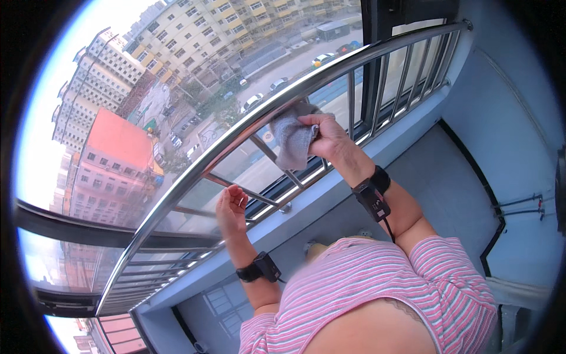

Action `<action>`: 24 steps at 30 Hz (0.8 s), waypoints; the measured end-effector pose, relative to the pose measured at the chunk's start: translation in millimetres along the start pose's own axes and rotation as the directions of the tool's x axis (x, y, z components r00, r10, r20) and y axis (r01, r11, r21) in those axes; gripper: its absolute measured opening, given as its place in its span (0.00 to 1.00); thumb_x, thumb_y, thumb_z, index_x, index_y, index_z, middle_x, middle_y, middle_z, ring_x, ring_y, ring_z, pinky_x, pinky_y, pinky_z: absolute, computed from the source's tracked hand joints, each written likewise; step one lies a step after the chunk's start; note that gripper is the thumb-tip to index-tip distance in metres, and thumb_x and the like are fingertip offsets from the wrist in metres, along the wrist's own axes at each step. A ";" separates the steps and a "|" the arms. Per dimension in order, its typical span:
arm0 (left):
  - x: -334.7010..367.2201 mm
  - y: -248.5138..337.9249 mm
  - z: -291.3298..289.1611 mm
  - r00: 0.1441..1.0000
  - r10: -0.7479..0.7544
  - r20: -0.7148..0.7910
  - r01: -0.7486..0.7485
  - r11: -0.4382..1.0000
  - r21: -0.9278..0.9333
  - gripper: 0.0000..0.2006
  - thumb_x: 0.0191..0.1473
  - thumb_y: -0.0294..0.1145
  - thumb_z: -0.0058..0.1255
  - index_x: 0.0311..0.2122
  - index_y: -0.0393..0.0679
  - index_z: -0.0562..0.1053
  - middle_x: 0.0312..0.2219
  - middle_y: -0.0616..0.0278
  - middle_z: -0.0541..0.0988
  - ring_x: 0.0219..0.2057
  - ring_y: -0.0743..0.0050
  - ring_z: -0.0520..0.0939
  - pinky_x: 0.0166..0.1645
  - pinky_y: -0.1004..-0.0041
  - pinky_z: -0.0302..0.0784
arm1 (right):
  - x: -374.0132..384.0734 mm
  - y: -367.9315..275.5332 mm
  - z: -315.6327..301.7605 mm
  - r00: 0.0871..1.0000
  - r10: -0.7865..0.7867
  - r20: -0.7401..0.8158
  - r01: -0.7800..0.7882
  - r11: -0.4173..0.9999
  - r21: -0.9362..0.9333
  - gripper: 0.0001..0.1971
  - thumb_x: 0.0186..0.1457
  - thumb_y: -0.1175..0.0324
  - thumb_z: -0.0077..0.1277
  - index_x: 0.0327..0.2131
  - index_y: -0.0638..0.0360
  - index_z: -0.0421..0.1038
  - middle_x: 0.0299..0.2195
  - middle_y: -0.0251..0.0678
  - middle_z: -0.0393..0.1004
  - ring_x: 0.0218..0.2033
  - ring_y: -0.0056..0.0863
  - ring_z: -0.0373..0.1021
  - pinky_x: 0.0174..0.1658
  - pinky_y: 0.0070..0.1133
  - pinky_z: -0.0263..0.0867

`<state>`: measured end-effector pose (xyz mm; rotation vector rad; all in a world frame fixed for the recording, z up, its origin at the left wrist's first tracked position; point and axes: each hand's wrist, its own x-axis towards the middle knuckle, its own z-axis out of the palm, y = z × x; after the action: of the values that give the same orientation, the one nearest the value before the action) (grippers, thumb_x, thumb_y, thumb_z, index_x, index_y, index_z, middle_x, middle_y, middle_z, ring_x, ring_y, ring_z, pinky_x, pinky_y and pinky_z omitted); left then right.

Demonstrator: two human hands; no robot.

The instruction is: The person adjusts a cover on a sofa, picks up a cloth from a table, wipes a metal railing on a balcony, and then rinses the cloth in a kitchen sink.

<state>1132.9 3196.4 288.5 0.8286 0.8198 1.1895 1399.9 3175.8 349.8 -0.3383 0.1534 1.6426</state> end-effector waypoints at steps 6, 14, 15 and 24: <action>-39.6 -23.9 7.5 0.993 0.007 -0.118 -0.010 1.000 -0.026 0.11 0.50 0.35 0.39 0.31 0.38 0.69 0.22 0.62 0.73 0.24 0.76 0.73 0.31 0.75 0.71 | -32.5 -32.8 1.5 0.990 -0.042 -0.136 0.039 0.999 -0.024 0.13 0.39 0.80 0.40 0.34 0.68 0.58 0.33 0.42 0.63 0.36 0.35 0.63 0.46 0.32 0.58; -58.7 -35.3 27.6 0.995 -0.027 -0.091 0.026 1.000 -0.013 0.11 0.50 0.35 0.38 0.30 0.39 0.69 0.23 0.62 0.73 0.25 0.75 0.74 0.31 0.76 0.71 | -26.9 -71.4 -32.1 0.960 -0.280 -0.022 0.277 0.955 -0.104 0.13 0.41 0.80 0.41 0.35 0.64 0.59 0.34 0.40 0.64 0.37 0.33 0.63 0.45 0.29 0.59; -57.9 -34.3 31.1 0.995 -0.023 -0.096 0.022 1.000 -0.013 0.11 0.50 0.35 0.38 0.30 0.39 0.69 0.23 0.62 0.73 0.25 0.75 0.74 0.31 0.76 0.71 | -22.7 -63.2 -27.3 0.968 -0.251 -0.019 0.247 0.964 -0.099 0.13 0.40 0.80 0.43 0.33 0.62 0.61 0.33 0.40 0.65 0.36 0.33 0.63 0.43 0.28 0.60; -45.8 -32.3 47.9 0.995 -0.033 -0.099 0.027 0.998 -0.063 0.11 0.50 0.35 0.39 0.29 0.38 0.70 0.22 0.62 0.73 0.24 0.78 0.74 0.31 0.78 0.71 | 5.5 -58.9 -34.8 0.982 -0.188 -0.024 0.170 0.933 -0.316 0.13 0.43 0.79 0.40 0.37 0.64 0.60 0.35 0.39 0.64 0.36 0.31 0.63 0.41 0.26 0.60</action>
<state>1181.3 3140.7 286.9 0.7082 0.8698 1.2315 1462.2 3176.8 321.1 -0.6218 -0.0988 1.4757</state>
